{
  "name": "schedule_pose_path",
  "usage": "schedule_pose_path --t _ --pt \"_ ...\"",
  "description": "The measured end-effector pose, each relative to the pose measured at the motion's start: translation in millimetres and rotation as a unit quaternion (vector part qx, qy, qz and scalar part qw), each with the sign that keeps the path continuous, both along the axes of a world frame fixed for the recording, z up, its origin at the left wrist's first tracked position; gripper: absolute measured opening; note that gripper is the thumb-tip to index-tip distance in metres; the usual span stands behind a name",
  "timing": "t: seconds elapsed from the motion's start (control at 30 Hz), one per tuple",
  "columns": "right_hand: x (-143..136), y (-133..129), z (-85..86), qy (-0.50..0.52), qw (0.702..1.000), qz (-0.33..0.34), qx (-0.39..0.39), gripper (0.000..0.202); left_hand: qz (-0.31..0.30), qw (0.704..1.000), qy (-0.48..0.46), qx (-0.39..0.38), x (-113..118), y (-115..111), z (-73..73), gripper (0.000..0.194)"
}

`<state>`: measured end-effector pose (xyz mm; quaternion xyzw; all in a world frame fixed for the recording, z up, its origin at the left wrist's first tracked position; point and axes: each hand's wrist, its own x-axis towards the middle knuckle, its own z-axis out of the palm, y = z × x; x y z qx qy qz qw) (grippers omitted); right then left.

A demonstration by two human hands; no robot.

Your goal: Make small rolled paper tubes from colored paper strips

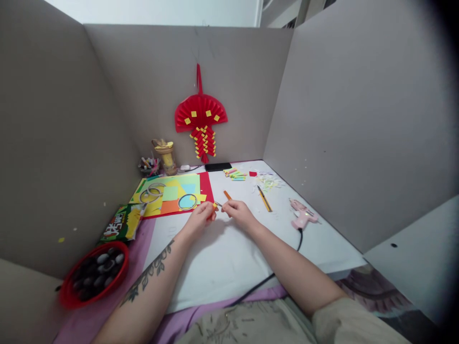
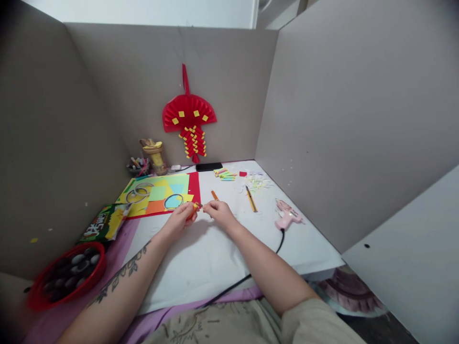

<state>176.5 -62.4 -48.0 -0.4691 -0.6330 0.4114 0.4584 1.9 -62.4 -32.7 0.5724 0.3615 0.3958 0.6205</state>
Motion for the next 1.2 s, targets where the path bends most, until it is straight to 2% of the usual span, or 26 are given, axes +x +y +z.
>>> schedule_pose_path --t 0.33,0.57,0.77,1.0,1.1,1.2 --pt "0 -4 7.4 -0.021 1.0 0.009 0.003 0.032 -0.008 0.999 0.027 -0.021 -1 -2 3.1 0.035" --pt "0 -2 2.0 -0.006 1.0 0.005 0.007 0.03 -0.015 0.999 0.002 -0.039 -1 -2 2.3 0.037" --pt "2 -3 8.0 0.013 1.0 -0.012 0.004 0.03 -0.028 0.998 -0.021 -0.05 -4 -1 1.2 0.038" --pt "0 -3 7.0 0.022 1.0 -0.008 0.019 0.032 -0.011 1.0 0.001 -0.002 -1 1 -0.8 0.036" --pt "4 5 -1.4 -0.001 0.998 -0.055 0.024 0.032 0.019 0.999 0.022 0.04 1 3 -4.1 0.037" --pt "23 19 -11.6 -0.109 0.979 -0.171 0.033 0.029 0.037 0.997 0.035 0.059 1 5 -6.3 0.034"
